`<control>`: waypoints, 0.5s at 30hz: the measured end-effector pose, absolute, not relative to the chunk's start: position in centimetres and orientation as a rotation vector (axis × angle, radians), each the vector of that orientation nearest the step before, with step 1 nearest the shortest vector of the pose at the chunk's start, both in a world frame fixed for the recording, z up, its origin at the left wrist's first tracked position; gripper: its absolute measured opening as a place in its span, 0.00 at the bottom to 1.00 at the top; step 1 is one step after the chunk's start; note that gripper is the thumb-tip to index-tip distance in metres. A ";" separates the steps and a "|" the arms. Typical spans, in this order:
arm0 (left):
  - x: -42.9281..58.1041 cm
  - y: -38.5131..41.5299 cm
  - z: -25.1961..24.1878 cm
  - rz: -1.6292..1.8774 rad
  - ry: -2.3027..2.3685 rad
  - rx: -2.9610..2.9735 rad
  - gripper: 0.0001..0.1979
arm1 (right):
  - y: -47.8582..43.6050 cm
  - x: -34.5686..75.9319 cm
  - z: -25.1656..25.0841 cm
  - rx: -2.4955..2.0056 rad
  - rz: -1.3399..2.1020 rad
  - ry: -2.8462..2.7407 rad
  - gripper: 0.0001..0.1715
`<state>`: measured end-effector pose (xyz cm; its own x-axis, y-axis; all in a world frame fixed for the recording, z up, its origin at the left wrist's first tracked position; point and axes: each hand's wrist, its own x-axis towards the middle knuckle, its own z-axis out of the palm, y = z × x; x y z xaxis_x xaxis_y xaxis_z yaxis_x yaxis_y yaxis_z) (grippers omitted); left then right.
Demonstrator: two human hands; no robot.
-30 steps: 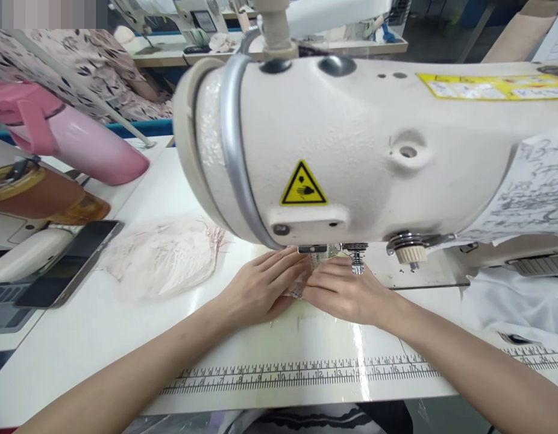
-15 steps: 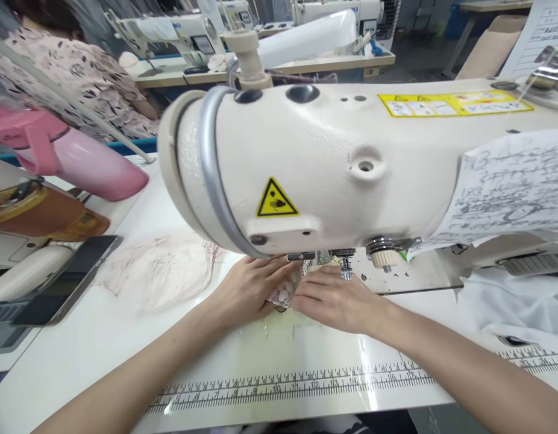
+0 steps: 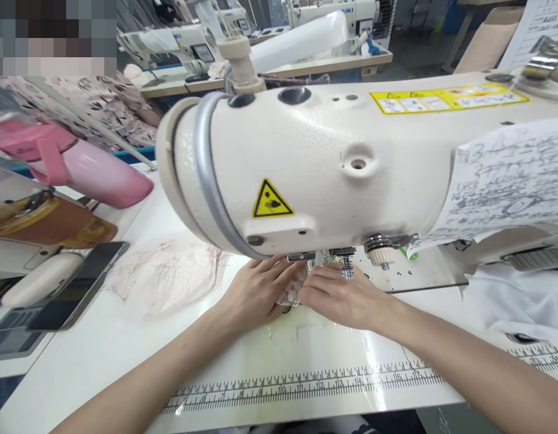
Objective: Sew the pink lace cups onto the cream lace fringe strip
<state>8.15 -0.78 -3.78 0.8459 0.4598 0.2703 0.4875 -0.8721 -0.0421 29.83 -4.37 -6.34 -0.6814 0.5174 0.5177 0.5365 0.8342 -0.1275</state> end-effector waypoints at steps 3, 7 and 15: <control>8.3 -0.9 -3.8 -0.390 -0.773 -2.889 0.24 | -4.4 30.0 -6.3 -0.817 -0.024 -2.481 0.10; 8.5 -1.0 -3.8 -0.376 -0.802 -2.869 0.25 | -4.3 30.2 -6.0 -0.861 -0.024 -2.492 0.09; 8.7 -1.2 -3.6 -0.378 -0.828 -2.866 0.24 | -4.2 30.4 -3.9 -0.883 -0.197 -2.444 0.09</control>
<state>8.71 -1.20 -3.63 0.8176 0.5057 0.2752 0.5394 -0.8400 -0.0590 30.38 -4.16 -3.89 -0.6467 0.5523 0.5261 0.6295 0.7759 -0.0407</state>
